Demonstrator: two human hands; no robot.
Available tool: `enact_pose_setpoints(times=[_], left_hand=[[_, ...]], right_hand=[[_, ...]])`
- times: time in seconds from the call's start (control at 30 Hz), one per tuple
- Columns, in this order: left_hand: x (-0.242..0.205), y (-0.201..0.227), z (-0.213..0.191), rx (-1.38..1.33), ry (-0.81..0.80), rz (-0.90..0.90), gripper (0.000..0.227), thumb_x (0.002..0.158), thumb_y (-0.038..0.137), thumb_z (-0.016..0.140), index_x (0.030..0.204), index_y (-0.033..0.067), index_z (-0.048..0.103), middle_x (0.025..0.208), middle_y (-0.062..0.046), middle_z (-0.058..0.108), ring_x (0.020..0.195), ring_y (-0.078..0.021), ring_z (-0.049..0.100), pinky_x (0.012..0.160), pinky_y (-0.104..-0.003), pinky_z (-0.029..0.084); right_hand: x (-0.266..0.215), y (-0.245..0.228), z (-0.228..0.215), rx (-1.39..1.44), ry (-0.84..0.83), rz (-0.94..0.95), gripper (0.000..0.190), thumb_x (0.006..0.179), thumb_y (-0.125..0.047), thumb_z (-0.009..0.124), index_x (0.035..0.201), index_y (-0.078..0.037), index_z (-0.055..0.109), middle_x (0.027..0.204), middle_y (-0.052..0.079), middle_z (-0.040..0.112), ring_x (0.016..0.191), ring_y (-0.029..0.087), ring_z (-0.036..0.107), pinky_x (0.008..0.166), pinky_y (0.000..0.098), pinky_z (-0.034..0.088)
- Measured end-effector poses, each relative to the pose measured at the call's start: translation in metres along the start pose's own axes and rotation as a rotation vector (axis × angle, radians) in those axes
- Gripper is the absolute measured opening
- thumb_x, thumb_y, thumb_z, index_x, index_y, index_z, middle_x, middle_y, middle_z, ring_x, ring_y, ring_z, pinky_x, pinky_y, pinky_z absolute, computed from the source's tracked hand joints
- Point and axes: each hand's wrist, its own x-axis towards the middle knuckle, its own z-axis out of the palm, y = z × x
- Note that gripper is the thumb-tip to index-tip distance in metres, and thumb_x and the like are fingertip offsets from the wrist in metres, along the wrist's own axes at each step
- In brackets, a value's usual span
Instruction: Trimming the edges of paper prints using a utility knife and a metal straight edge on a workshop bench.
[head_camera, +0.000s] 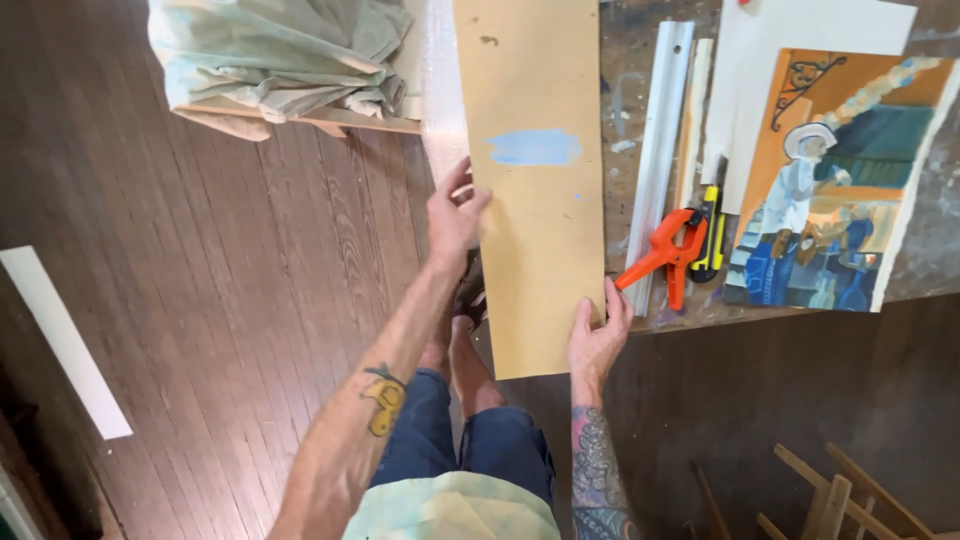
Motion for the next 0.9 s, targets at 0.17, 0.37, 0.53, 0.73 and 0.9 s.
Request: enact_pose_setpoints(times=[0.17,0.37,0.53,0.73,0.9], left_hand=[[-0.007,-0.008,0.006,0.023,0.052,-0.034,0.065,0.081,0.001,0.076,0.143,0.0156,0.063,0.118,-0.012,0.071,0.100,-0.0228,0.074,0.081,-0.036,0.069],[-0.002,-0.015,0.016,0.190,0.102,0.008,0.058,0.082,0.005,0.076,0.137,0.0217,0.069,0.113,-0.009,0.072,0.095,-0.0190,0.076,0.079,-0.027,0.067],[-0.008,-0.002,0.020,0.179,0.112,0.014,0.059,0.083,0.005,0.076,0.138,0.0224,0.068,0.109,-0.006,0.068,0.095,-0.0182,0.077,0.079,-0.027,0.068],[-0.024,0.001,0.009,0.366,0.124,-0.011,0.045,0.081,0.032,0.078,0.126,0.0309,0.074,0.103,-0.001,0.072,0.095,-0.0155,0.076,0.085,-0.033,0.065],[-0.088,0.023,-0.002,0.364,0.024,-0.054,0.045,0.084,0.024,0.065,0.127,0.0142,0.072,0.104,-0.004,0.072,0.096,-0.0155,0.065,0.087,-0.031,0.057]], right_hand=[[-0.008,-0.023,-0.003,-0.056,-0.005,0.014,0.051,0.095,-0.010,0.068,0.146,-0.011,0.061,0.136,0.021,0.055,0.130,0.043,0.055,0.112,0.0520,0.042],[-0.010,-0.005,0.008,-0.154,0.051,-0.061,0.053,0.095,-0.012,0.069,0.148,-0.014,0.060,0.137,0.019,0.055,0.131,0.045,0.051,0.113,0.0547,0.037],[-0.004,0.005,0.014,-0.113,0.095,-0.159,0.050,0.097,-0.004,0.063,0.146,-0.011,0.061,0.136,0.020,0.056,0.129,0.043,0.053,0.111,0.0538,0.039],[-0.035,-0.058,-0.024,-0.119,0.004,-0.120,0.056,0.097,-0.016,0.071,0.150,-0.007,0.054,0.151,0.022,0.049,0.140,0.041,0.046,0.115,0.0556,0.036],[-0.073,0.003,-0.048,0.183,0.102,0.370,0.063,0.090,-0.008,0.073,0.148,-0.005,0.049,0.145,0.020,0.051,0.128,0.030,0.057,0.104,0.0433,0.052]])
